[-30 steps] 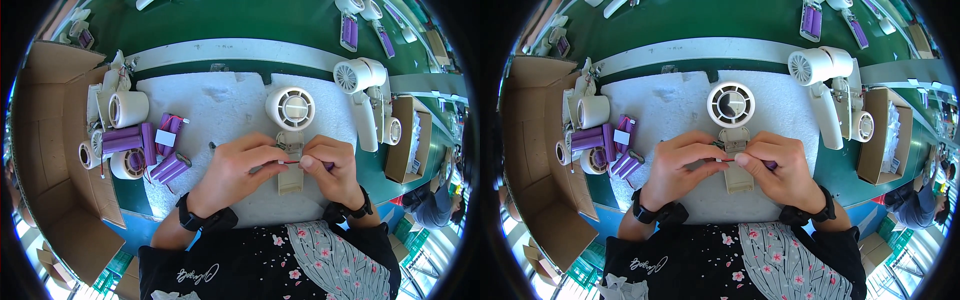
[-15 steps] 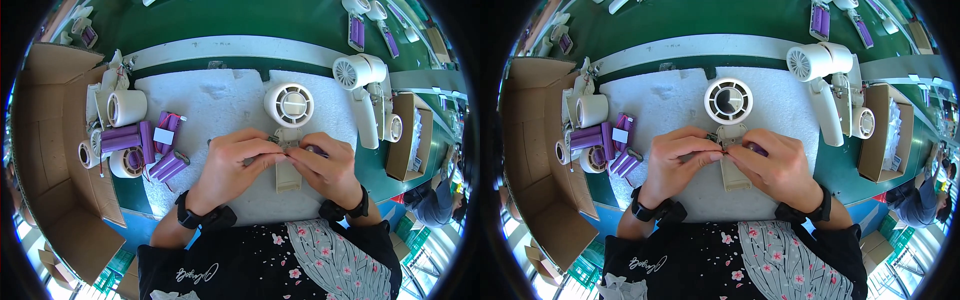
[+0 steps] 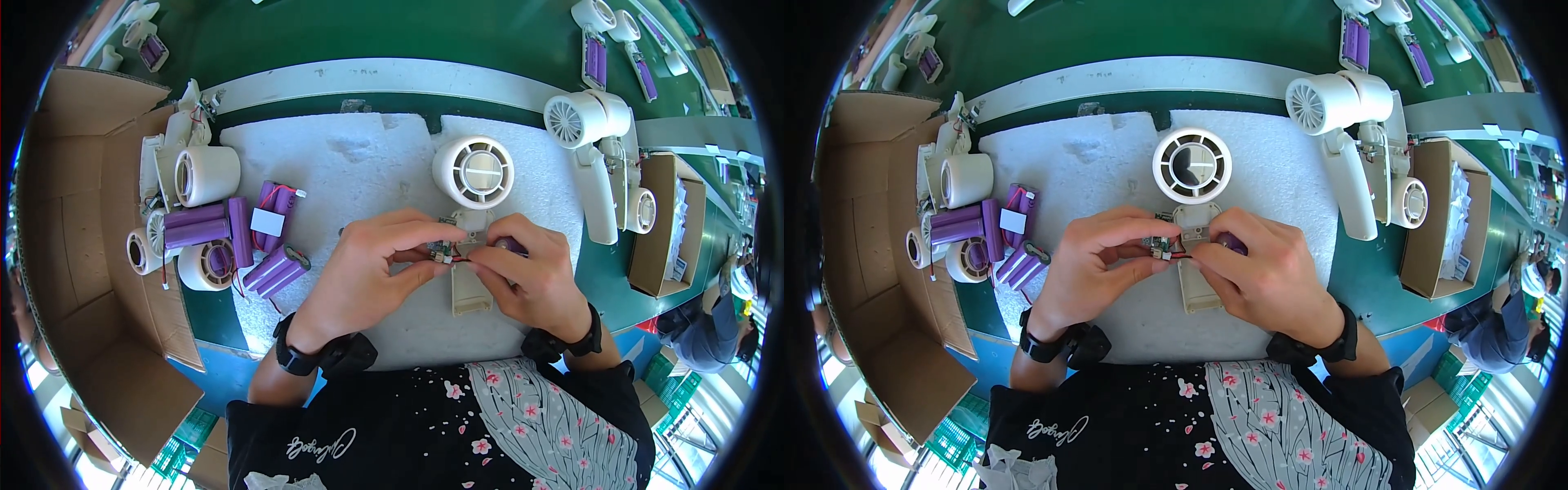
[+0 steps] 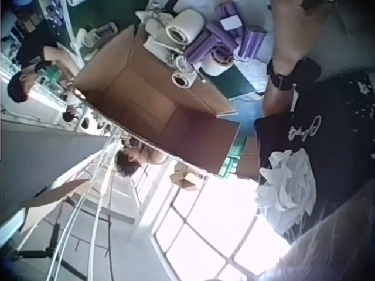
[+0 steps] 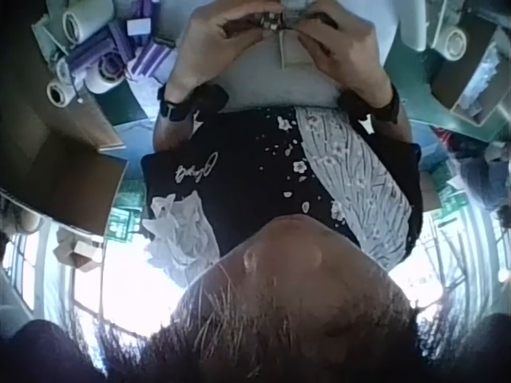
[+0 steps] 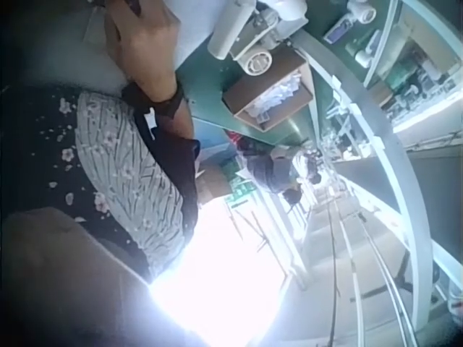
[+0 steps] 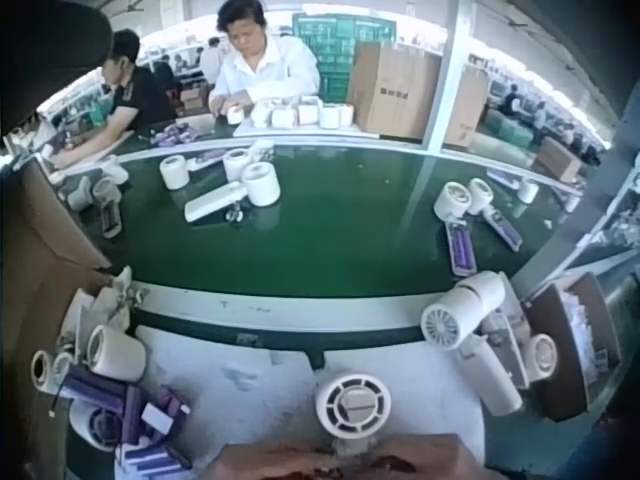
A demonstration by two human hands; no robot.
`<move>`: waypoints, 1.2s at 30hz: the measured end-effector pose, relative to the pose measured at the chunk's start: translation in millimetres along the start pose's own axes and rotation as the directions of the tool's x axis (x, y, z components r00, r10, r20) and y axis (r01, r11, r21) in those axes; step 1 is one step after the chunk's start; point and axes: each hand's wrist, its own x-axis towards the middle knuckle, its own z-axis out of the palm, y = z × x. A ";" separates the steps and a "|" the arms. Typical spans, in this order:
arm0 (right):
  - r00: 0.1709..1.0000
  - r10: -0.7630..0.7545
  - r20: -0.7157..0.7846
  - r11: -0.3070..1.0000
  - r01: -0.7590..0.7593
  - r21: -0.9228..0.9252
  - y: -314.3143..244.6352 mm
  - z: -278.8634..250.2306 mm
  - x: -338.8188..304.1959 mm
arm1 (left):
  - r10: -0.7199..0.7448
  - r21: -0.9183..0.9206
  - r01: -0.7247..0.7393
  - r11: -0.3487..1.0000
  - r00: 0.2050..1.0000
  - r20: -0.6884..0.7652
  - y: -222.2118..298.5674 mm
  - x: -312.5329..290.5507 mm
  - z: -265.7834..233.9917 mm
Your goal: The person assembles a handheld fan by connecting a battery pack to a circuit board and fitting them into the housing. They then press a button to test the light and fan before setting the assembly aside.
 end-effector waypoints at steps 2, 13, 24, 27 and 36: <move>1.000 0.004 0.005 1.000 -0.004 0.003 -0.1 -0.3 0.2 | 0.002 0.025 -0.002 1.000 1.000 -0.003 1.8 -0.2 0.7; 0.998 0.032 0.045 0.998 -0.034 0.060 2.3 -4.2 1.4 | 0.162 0.235 -0.135 0.963 0.982 -0.097 -1.1 0.3 5.2; 0.998 0.054 0.024 0.992 -0.056 0.110 3.0 -2.9 2.3 | 0.253 0.343 -0.205 0.917 0.962 -0.103 -4.9 1.3 7.4; 0.999 0.049 0.010 0.994 -0.050 0.100 2.1 -1.9 1.8 | 0.293 0.380 -0.228 0.896 0.948 -0.122 -4.7 1.9 10.7; 0.995 0.102 -0.021 0.992 -0.100 0.081 0.0 0.0 -1.3 | 0.326 0.351 -0.262 0.899 0.936 -0.136 -5.0 4.2 14.3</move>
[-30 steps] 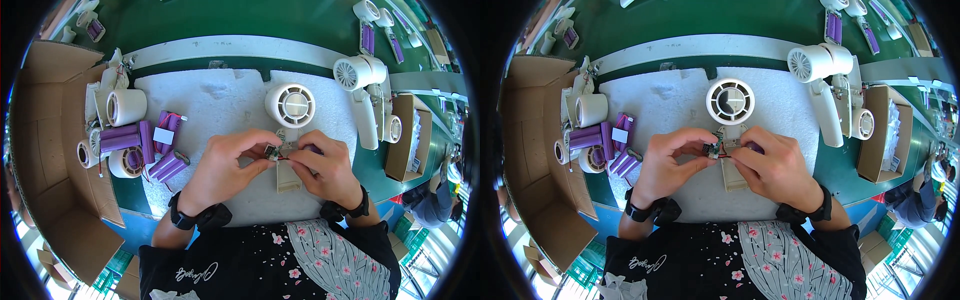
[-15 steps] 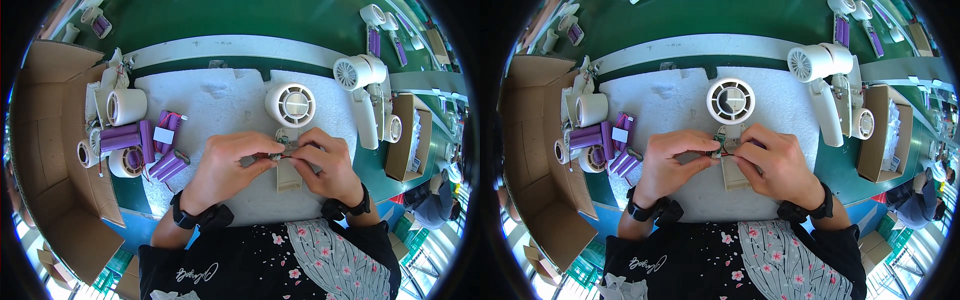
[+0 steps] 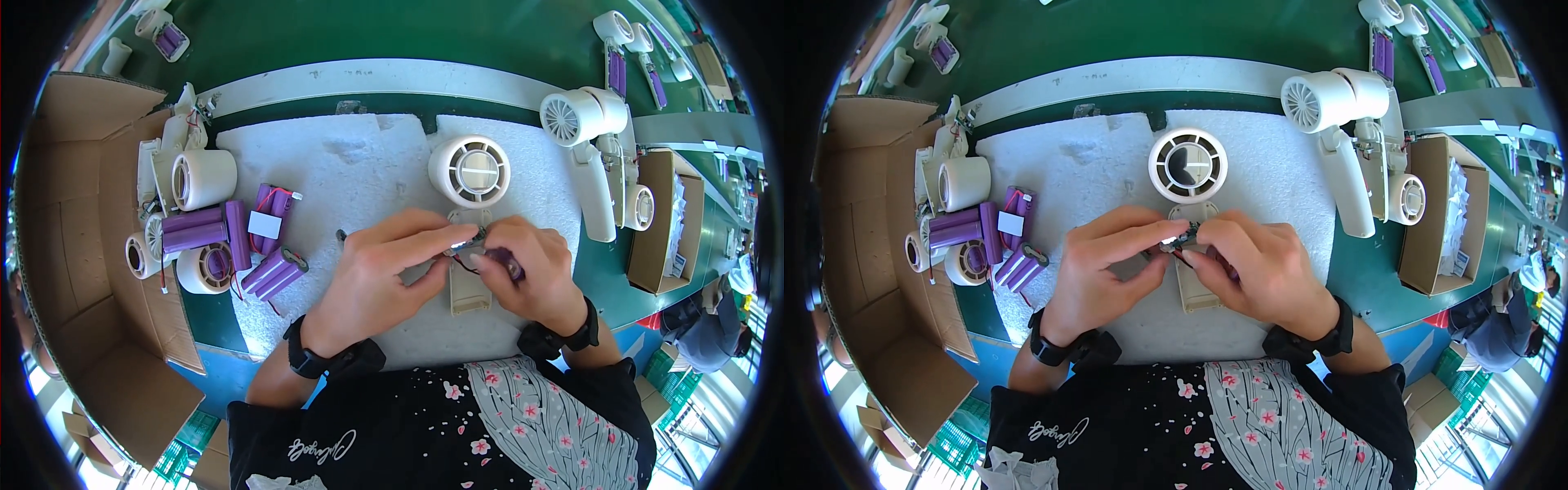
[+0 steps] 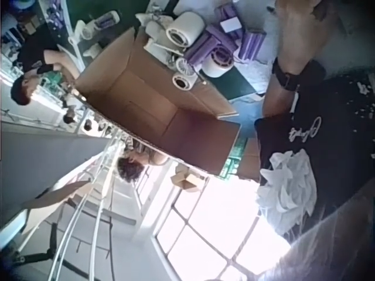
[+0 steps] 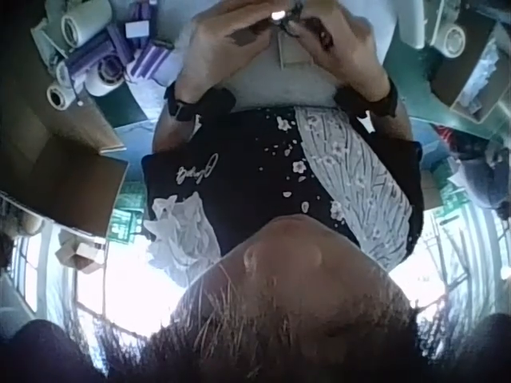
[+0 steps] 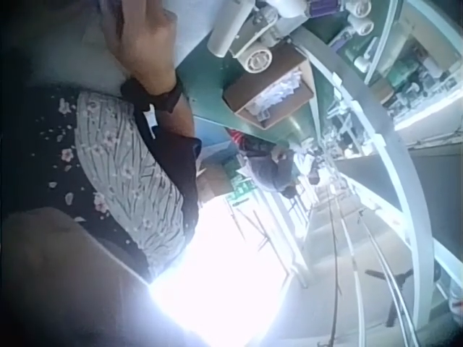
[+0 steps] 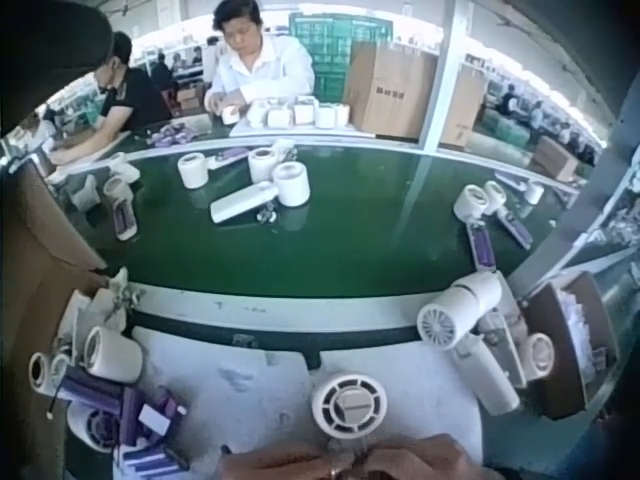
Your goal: The person assembles a handheld fan by connecting a battery pack to a circuit board and fitting them into the housing. They then press a button to test the light and fan before setting the assembly aside.
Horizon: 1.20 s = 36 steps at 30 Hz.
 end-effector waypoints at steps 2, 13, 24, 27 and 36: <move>0.999 0.009 -0.049 1.000 -0.009 0.000 -5.4 4.4 2.3 | 0.028 0.029 -0.028 0.999 1.000 -0.008 0.1 0.1 0.9; 0.991 -0.024 -0.132 0.995 0.011 -0.103 -2.8 7.8 1.6 | 0.036 0.112 -0.027 0.993 0.996 -0.081 -5.0 -2.9 3.8; 0.982 -0.036 -0.185 0.997 0.021 -0.079 1.4 12.0 0.5 | 0.074 0.175 -0.054 0.983 0.991 -0.113 -2.0 -3.0 7.9; 0.981 -0.039 -0.192 0.995 0.021 -0.096 0.9 12.2 1.3 | 0.077 0.186 -0.055 0.981 0.991 -0.110 -1.6 -3.0 7.4; 0.977 -0.015 -0.212 0.997 -0.002 -0.079 -0.4 13.7 2.1 | 0.070 0.195 -0.049 0.980 0.992 -0.105 -0.3 -3.4 7.6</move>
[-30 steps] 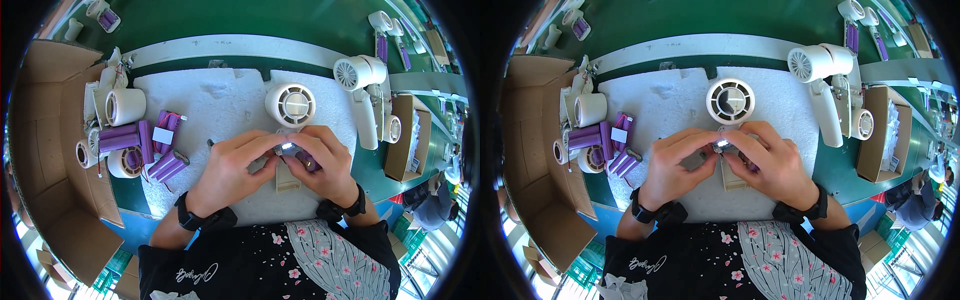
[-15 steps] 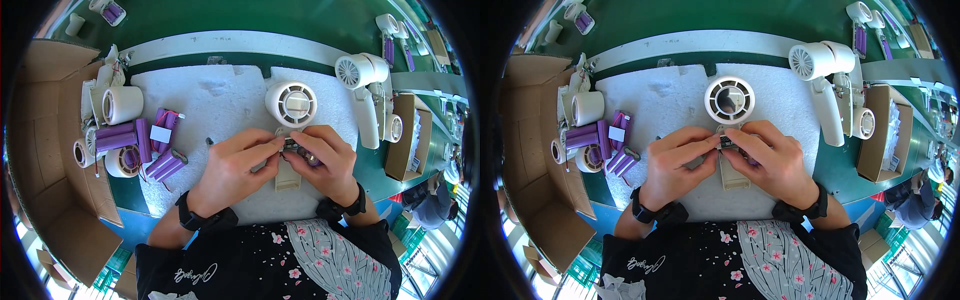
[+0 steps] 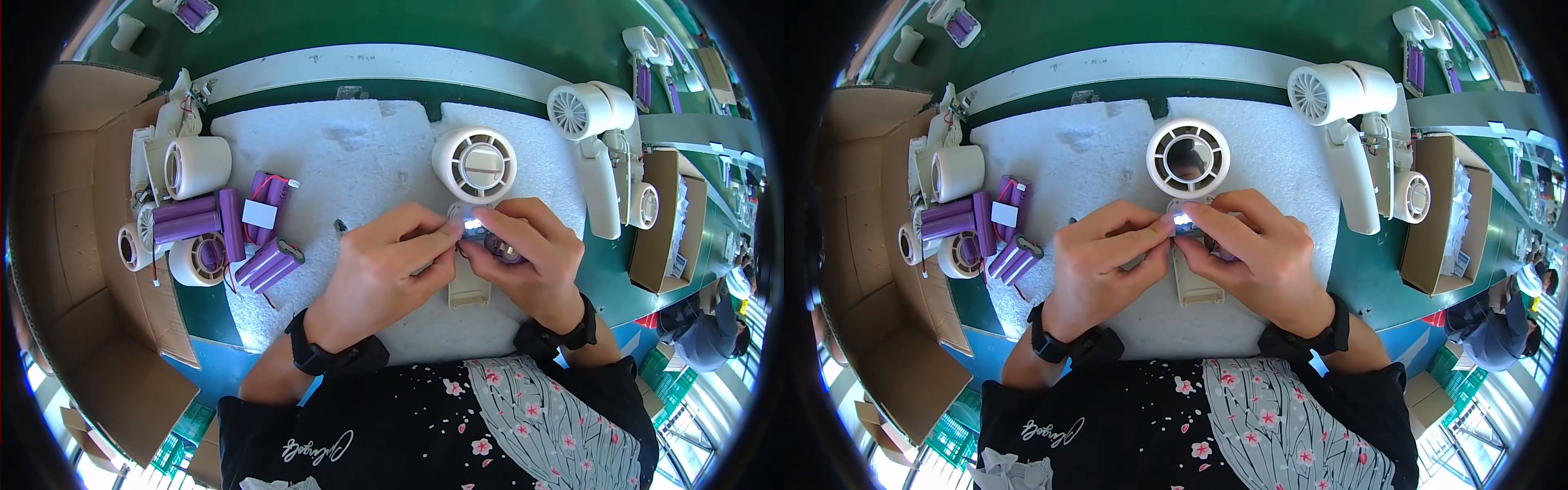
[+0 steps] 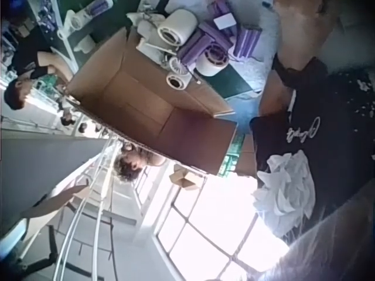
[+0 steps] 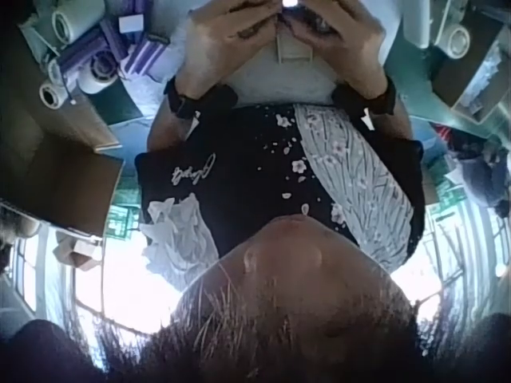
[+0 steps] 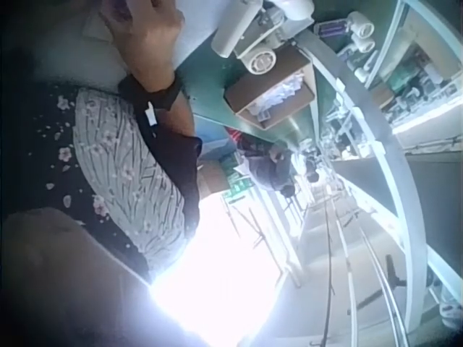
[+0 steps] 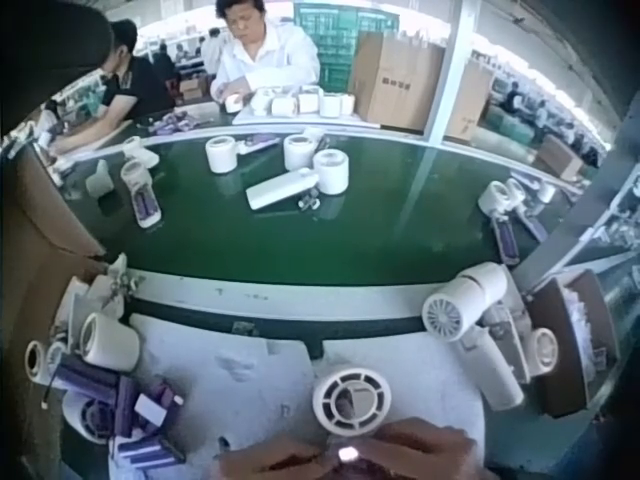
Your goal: The person assembles a handheld fan by connecting a battery pack to a circuit board and fitting them into the housing. They then press a button to test the light and fan before setting the assembly aside.
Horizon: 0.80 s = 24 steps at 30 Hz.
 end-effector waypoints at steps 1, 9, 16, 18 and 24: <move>1.000 -0.002 0.000 1.000 0.002 0.000 -1.5 -0.3 0.7 | -0.005 -0.002 0.005 1.000 1.000 0.000 -0.1 -0.3 0.0; 0.993 0.098 0.070 0.995 -0.098 -0.003 -10.4 -11.3 -2.6 | -0.093 -0.130 0.104 0.986 0.991 0.092 -2.1 1.5 -1.5; 0.994 0.059 0.091 0.998 -0.056 -0.043 -8.2 -11.0 -3.7 | -0.211 -0.243 0.260 0.935 0.955 0.209 -1.2 4.5 -2.1; 0.997 0.048 0.065 0.998 -0.045 -0.048 -6.6 -8.7 -3.6 | -0.209 -0.258 0.263 0.930 0.953 0.218 -2.3 4.9 -1.7; 1.000 0.001 0.030 0.995 0.001 -0.095 -7.8 -8.3 -2.6 | -0.213 -0.279 0.268 0.922 0.954 0.210 -1.8 5.0 0.0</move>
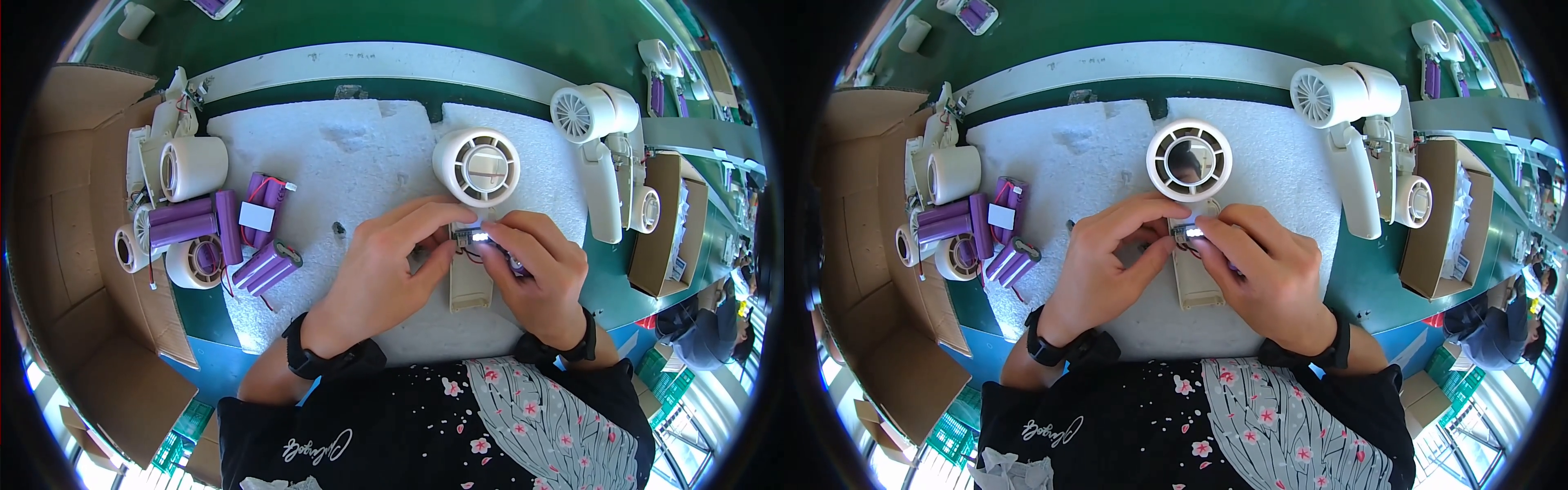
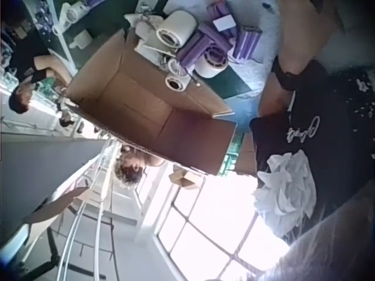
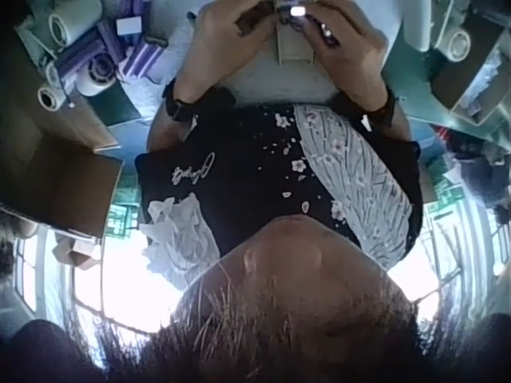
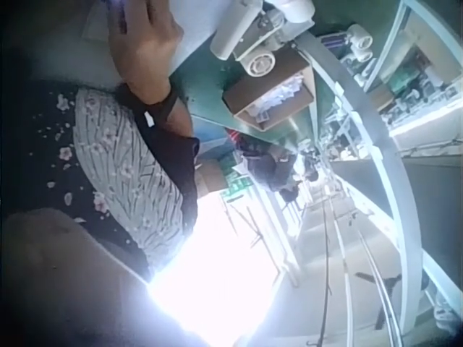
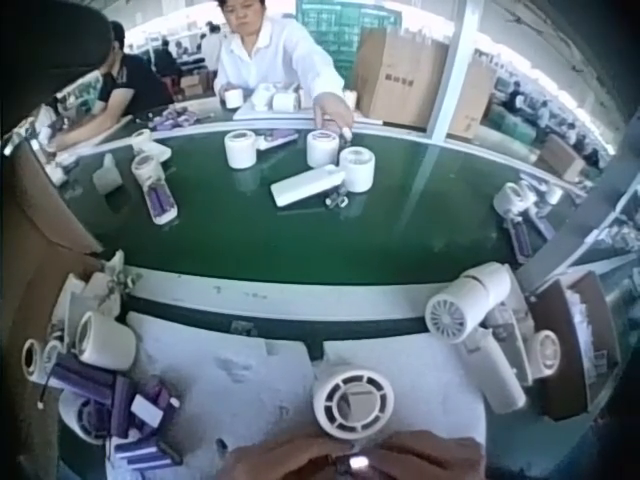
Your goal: The person assembles a handheld fan by connecting a battery pack to a circuit board and fitting them into the housing. They then press a button to test the light and fan before setting the assembly aside.
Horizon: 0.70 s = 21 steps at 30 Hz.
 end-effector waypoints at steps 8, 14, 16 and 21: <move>1.000 -0.007 0.002 0.999 0.007 -0.034 -0.1 0.5 -1.4 | -0.047 -0.014 0.047 0.999 0.999 0.001 -1.9 -0.4 0.7; 0.999 0.006 0.049 0.995 -0.001 -0.101 -6.5 -2.8 2.0 | -0.078 -0.002 0.078 0.997 0.997 -0.018 2.7 0.9 -0.1; 0.997 0.011 0.078 0.990 0.000 -0.138 -9.5 -5.4 4.9 | -0.062 0.004 0.062 0.998 0.996 -0.061 3.0 -0.2 2.3; 0.991 0.130 0.001 0.991 -0.130 0.006 -2.2 -1.2 4.5 | 0.152 0.230 -0.134 0.964 0.986 -0.061 3.1 4.2 2.5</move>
